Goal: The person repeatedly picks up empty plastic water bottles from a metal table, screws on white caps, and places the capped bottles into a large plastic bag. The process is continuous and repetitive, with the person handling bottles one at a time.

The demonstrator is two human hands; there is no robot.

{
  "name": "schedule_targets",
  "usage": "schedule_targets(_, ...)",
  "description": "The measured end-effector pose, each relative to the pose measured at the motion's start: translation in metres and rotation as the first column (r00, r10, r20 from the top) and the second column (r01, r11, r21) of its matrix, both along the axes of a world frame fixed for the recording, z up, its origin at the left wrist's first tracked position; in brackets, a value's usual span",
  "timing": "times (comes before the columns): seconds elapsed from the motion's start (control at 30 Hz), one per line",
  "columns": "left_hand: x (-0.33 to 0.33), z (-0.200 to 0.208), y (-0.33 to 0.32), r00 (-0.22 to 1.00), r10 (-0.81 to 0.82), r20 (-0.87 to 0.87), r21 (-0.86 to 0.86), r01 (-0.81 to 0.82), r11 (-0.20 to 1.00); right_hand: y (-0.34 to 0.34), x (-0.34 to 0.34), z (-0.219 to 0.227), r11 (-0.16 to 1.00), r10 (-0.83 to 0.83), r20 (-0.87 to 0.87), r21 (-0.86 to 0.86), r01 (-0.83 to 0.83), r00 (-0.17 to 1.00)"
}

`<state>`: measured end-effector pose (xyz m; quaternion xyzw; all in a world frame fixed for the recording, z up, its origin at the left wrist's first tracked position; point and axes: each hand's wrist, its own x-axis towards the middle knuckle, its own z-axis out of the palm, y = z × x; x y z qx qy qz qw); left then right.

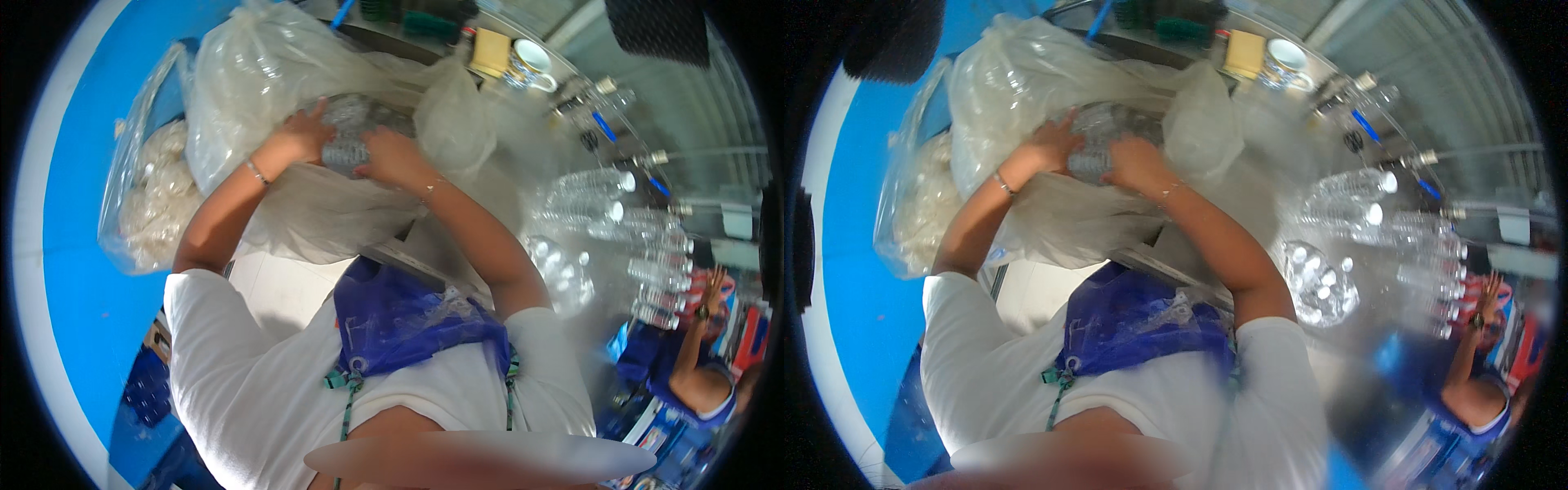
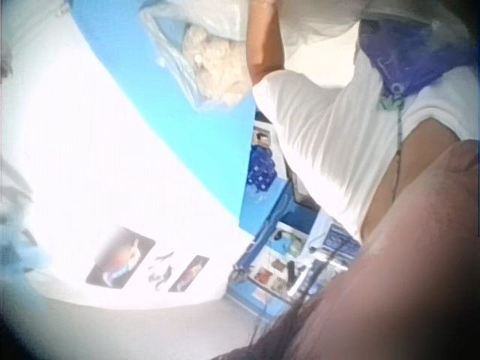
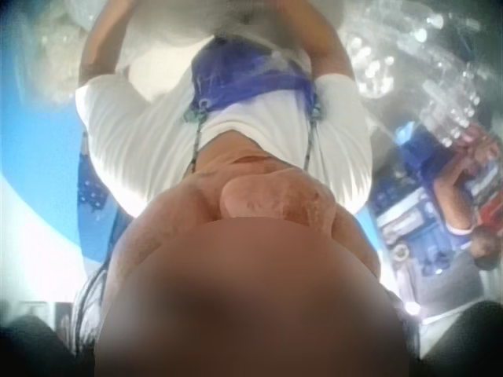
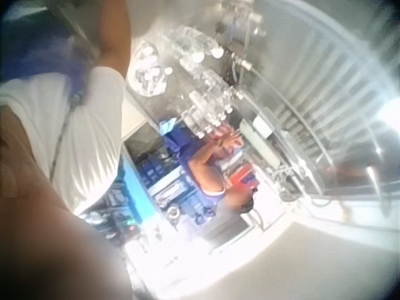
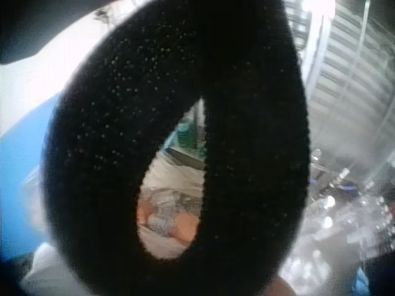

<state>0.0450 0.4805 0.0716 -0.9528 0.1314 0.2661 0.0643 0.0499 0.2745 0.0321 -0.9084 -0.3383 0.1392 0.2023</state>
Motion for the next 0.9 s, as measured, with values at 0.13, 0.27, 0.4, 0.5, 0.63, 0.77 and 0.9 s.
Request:
schedule_targets(0.13, 0.011, -0.014, 0.013, 1.000, -0.013, 0.012, 0.131, 0.011, 0.991, -0.020, 0.007, 0.044, 0.985, -0.048, 0.279, -0.145, 0.092, 0.959)
schedule_targets(0.27, 0.031, -0.032, 0.037, 0.973, -0.146, -0.178, 0.074, 0.161, 0.984, -0.059, -0.002, 0.078, 0.980, -0.098, 0.664, -0.065, 0.188, 0.741)
schedule_targets(0.4, 0.041, -0.048, 0.048, 0.962, -0.186, -0.200, 0.132, 0.214, 0.968, -0.123, -0.045, 0.097, 0.856, -0.439, 0.388, 0.455, 0.246, 0.810)
schedule_targets(0.5, 0.042, -0.056, 0.045, 0.977, -0.131, -0.171, 0.191, 0.163, 0.968, -0.177, -0.092, 0.089, 0.654, -0.437, -0.026, 0.676, 0.338, 0.899)
schedule_targets(0.63, 0.033, -0.059, 0.037, 0.994, -0.110, -0.004, 0.286, 0.107, 0.952, -0.253, -0.157, 0.059, 0.381, -0.403, -0.107, 0.884, 0.272, 0.909)
schedule_targets(0.77, 0.011, -0.052, 0.027, 0.997, -0.057, 0.041, 0.351, 0.039, 0.936, -0.360, -0.191, 0.031, 0.072, -0.871, -0.063, 0.965, 0.253, 0.486)
schedule_targets(0.9, -0.005, -0.040, 0.013, 0.997, -0.018, 0.076, 0.421, -0.016, 0.907, -0.478, -0.164, -0.019, -0.191, -0.973, -0.229, 0.800, 0.568, -0.004)
